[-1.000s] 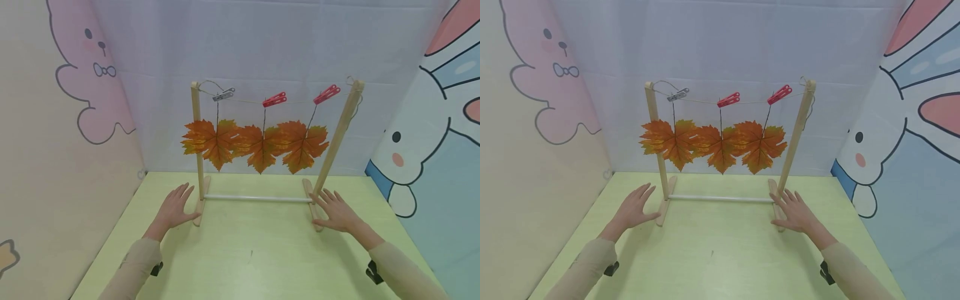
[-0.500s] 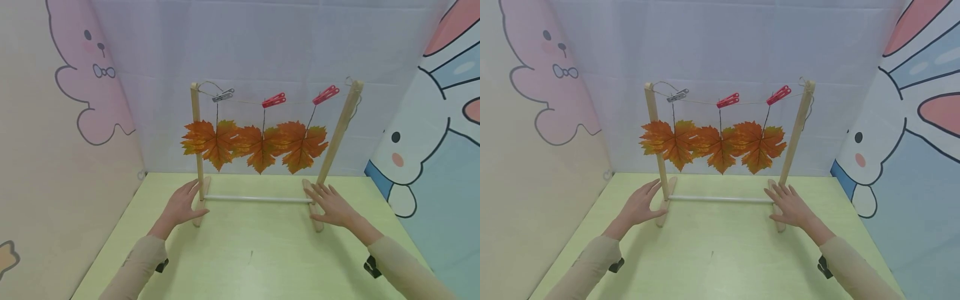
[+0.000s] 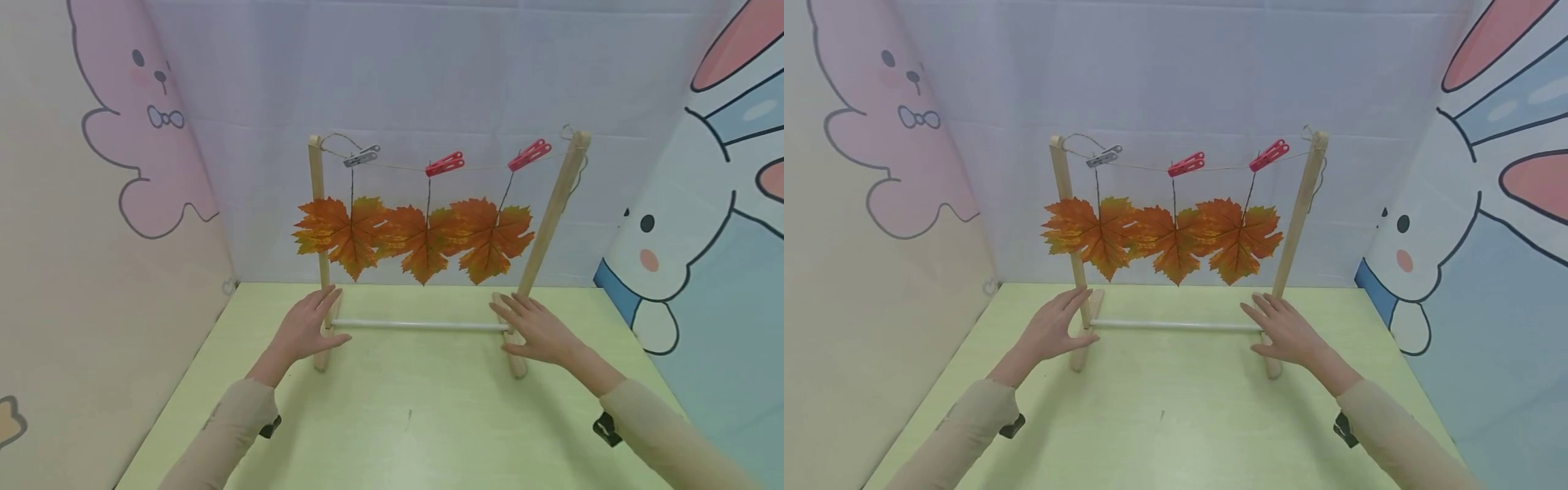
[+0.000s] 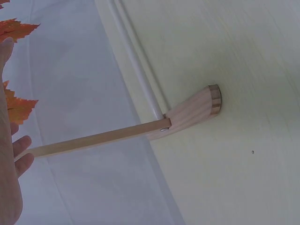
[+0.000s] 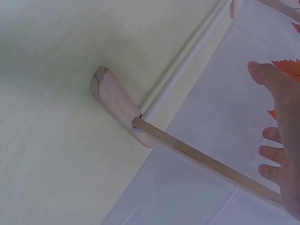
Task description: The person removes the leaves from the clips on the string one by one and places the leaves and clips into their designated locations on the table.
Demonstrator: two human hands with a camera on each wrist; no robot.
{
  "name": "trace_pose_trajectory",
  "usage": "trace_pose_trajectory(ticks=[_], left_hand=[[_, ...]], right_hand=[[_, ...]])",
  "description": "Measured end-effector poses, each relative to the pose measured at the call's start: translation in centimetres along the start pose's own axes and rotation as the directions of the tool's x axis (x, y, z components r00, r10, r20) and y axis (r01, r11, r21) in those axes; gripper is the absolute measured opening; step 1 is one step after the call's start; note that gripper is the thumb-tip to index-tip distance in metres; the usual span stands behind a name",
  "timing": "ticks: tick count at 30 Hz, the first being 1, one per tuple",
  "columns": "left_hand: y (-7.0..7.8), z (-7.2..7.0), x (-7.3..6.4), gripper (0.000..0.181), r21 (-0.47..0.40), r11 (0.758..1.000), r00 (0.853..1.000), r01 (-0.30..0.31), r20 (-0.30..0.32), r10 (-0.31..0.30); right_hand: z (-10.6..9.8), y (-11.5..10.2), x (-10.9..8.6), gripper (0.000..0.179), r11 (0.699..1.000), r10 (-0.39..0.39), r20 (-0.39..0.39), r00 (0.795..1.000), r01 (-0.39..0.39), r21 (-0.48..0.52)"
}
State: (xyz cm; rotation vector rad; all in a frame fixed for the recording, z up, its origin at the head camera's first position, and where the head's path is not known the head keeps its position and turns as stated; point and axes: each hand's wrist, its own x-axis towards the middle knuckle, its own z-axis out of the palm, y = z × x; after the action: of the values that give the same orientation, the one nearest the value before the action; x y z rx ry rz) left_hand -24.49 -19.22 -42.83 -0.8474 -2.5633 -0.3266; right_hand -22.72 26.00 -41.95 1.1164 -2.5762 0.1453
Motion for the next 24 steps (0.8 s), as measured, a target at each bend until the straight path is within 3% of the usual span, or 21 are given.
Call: trace_pose_trajectory(ticks=[3, 8, 13, 24], left_hand=[[0.2, -0.5, 0.4, 0.084, -0.008, 1.0, 0.999, -0.024, -0.049, 0.024], [0.4, -1.2, 1.4, 0.082, -0.003, 0.997, 0.989, -0.071, -0.127, 0.07], [0.7, -2.1, 2.3, 0.082, 0.029, 0.995, 0.981, -0.09, -0.168, 0.094], [1.2, -3.5, 4.0, 0.072, 0.091, 0.988, 0.957, -0.121, -0.255, 0.141]], right_hand=[[-0.2, 0.1, 0.3, 0.076, 0.998, -0.046, -0.035, 0.998, 0.045, -0.037], [-0.9, 0.1, 1.1, 0.078, 0.995, -0.062, 0.001, 0.998, 0.062, -0.082], [-2.4, 0.0, 2.5, 0.076, 0.991, -0.05, 0.044, 0.998, 0.055, -0.121], [-4.3, -0.2, 4.7, 0.073, 0.986, -0.1, 0.018, 0.995, 0.101, -0.131]])
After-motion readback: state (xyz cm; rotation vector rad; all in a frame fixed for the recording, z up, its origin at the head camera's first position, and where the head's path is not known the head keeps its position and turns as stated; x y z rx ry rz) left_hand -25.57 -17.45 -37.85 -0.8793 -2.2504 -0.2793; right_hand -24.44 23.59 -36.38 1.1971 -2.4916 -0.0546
